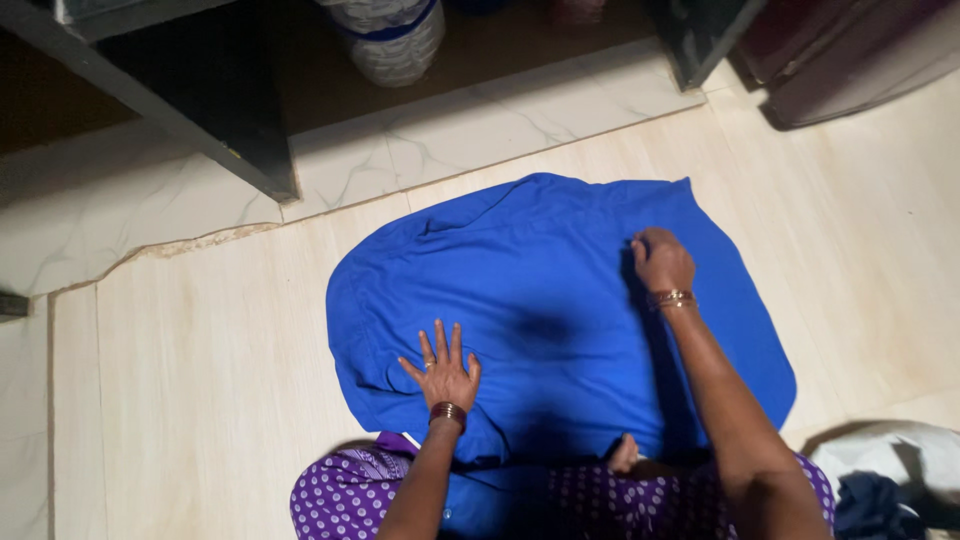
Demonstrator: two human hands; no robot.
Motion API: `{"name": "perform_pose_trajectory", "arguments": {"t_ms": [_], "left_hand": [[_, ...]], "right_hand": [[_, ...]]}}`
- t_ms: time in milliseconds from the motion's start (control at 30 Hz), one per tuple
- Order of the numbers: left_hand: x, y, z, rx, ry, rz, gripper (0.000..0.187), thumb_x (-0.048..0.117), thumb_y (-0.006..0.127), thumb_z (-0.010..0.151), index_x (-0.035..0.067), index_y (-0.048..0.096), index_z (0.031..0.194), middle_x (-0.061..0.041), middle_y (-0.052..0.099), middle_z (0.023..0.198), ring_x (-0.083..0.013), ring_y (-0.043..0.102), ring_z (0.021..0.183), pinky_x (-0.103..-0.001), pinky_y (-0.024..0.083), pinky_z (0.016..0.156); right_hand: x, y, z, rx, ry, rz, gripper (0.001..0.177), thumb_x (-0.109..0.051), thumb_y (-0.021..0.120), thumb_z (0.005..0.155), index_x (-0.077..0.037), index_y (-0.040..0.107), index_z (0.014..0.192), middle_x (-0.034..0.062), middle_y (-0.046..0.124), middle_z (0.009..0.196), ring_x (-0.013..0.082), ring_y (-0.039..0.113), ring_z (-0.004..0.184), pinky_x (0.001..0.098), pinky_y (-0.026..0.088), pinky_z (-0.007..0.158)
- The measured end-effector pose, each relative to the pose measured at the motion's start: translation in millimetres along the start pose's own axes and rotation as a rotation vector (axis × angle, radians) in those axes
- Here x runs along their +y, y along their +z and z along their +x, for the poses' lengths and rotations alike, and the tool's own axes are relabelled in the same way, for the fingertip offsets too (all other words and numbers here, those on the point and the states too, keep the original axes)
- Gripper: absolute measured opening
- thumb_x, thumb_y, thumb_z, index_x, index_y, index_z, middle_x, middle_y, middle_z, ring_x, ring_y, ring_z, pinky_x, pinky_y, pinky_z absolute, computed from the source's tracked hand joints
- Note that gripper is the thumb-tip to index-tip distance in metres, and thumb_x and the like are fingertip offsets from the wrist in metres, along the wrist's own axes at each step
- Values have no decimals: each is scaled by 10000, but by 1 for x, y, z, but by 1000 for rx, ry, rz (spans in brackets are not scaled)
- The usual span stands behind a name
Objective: The person sits on the floor and folds a blue long-sleeved shirt. They smooth the fabric, fold the sleeves and sides, and then fold the shirt into a compact rectangle before placing it on a pile of other folded clothes.
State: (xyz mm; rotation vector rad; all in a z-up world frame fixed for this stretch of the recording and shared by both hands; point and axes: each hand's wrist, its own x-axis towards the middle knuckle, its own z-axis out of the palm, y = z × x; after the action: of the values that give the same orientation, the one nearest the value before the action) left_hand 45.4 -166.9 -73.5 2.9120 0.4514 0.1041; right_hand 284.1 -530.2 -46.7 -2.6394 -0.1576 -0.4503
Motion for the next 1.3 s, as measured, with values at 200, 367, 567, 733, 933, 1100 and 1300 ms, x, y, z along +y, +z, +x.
{"name": "perform_pose_trajectory", "arguments": {"t_ms": [200,367,567,733,933,1100,1300], "left_hand": [[5,-9,3,-33,-11,13,668,436,529,891,286,403,1530,-33,233,1664,-352,141,1538,-775,-24,1128],[4,-11,5,-115,-33,25,675,433,528,893,291,388,1538,-28,203,1666,-345,114,1534,-765,-32,1126],[3,-10,4,-94,-37,32,662,440,515,896,293,410,1533,-34,224,1673,-342,129,1545,-746,-31,1148],[3,-5,6,-39,-11,16,637,448,512,913,277,440,1522,-47,249,1663,-352,148,1539,-748,-25,1148],[-6,2,9,-97,-61,-97,590,494,550,934,286,487,1483,-24,314,1658,-322,188,1570,-729,-30,1187],[-48,2,69,19,-175,-72,634,534,507,992,260,443,1560,-69,258,1693,-369,175,1562,-807,-46,1113],[-60,-1,160,-32,-119,80,733,626,486,981,257,392,1607,-68,156,1711,-409,106,1559,-837,-37,1084]], "right_hand": [[-1,74,123,-103,1,-109,233,-293,797,825,-146,756,1001,182,699,1021,404,678,841,508,554,692],[-42,84,203,-173,-79,-173,154,-283,740,974,-130,744,995,183,717,928,400,687,865,528,544,729],[-119,12,255,220,-216,522,305,-98,730,1029,-89,621,1314,144,674,1238,301,739,984,399,602,834],[-102,-13,90,13,-192,284,427,-256,620,1066,-130,549,1468,206,501,1566,394,468,1454,488,414,1179],[-15,-8,-100,-166,41,-182,639,-546,552,989,-199,526,1524,211,358,1644,493,287,1496,808,126,1105],[24,11,-116,-201,69,-190,624,-537,517,1045,-186,515,1561,191,310,1697,492,210,1551,797,22,1150],[10,23,-42,-255,96,-192,629,-527,533,1039,-178,509,1561,185,286,1695,485,176,1545,783,2,1143]]}}
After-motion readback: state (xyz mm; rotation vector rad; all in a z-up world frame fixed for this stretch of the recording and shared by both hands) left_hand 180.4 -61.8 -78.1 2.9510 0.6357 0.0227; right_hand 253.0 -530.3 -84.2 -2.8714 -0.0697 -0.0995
